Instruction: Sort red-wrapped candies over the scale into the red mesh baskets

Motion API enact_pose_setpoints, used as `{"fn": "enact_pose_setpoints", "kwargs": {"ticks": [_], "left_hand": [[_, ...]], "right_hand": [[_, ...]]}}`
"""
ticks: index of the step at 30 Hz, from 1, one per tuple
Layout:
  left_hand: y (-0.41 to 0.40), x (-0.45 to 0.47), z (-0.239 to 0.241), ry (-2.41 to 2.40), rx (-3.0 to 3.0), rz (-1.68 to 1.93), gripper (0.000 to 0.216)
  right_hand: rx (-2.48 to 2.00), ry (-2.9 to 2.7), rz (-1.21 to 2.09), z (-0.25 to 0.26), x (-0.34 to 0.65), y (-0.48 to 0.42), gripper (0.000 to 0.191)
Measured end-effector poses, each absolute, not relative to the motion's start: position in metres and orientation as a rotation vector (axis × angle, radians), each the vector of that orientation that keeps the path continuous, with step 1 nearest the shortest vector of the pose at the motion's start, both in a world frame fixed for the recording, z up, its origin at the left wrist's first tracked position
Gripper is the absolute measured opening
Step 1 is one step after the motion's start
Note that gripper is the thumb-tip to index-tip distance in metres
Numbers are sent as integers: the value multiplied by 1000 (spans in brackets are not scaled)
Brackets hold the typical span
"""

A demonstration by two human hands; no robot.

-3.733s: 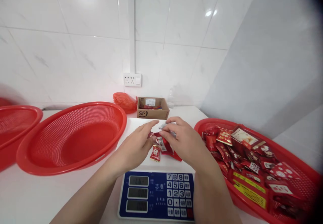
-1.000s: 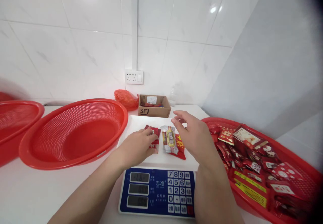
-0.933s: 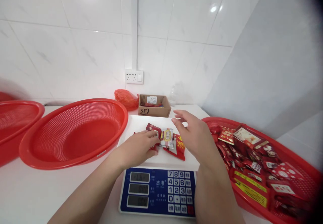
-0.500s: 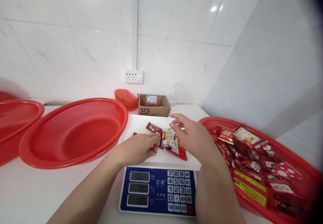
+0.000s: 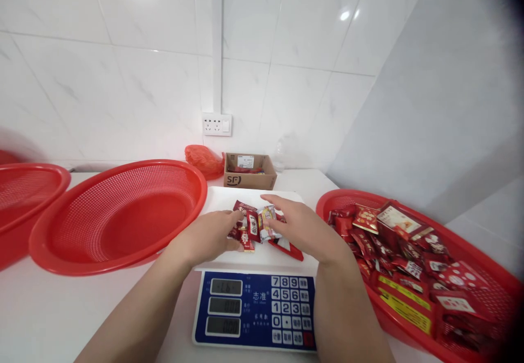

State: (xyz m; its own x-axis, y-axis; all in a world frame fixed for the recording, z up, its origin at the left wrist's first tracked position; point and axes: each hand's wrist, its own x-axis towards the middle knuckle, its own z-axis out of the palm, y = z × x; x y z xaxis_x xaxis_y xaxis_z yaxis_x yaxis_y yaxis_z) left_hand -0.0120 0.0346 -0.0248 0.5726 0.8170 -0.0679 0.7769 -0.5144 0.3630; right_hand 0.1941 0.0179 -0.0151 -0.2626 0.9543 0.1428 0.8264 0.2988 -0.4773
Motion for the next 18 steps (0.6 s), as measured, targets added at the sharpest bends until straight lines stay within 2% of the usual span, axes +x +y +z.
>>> {"fn": "enact_pose_setpoints", "kwargs": {"ticks": [7, 11, 18], "left_hand": [[37, -12, -30, 1277, 2460, 308, 36], [36, -15, -28, 1336, 2463, 275, 40], [27, 1, -33, 1327, 2549, 155, 57]], "right_hand": [[-1483, -1988, 215, -2, 199, -4, 43], [-1453, -1740, 33, 1, 204, -29, 35], [-1326, -1402, -97, -65, 205, -75, 15]]}}
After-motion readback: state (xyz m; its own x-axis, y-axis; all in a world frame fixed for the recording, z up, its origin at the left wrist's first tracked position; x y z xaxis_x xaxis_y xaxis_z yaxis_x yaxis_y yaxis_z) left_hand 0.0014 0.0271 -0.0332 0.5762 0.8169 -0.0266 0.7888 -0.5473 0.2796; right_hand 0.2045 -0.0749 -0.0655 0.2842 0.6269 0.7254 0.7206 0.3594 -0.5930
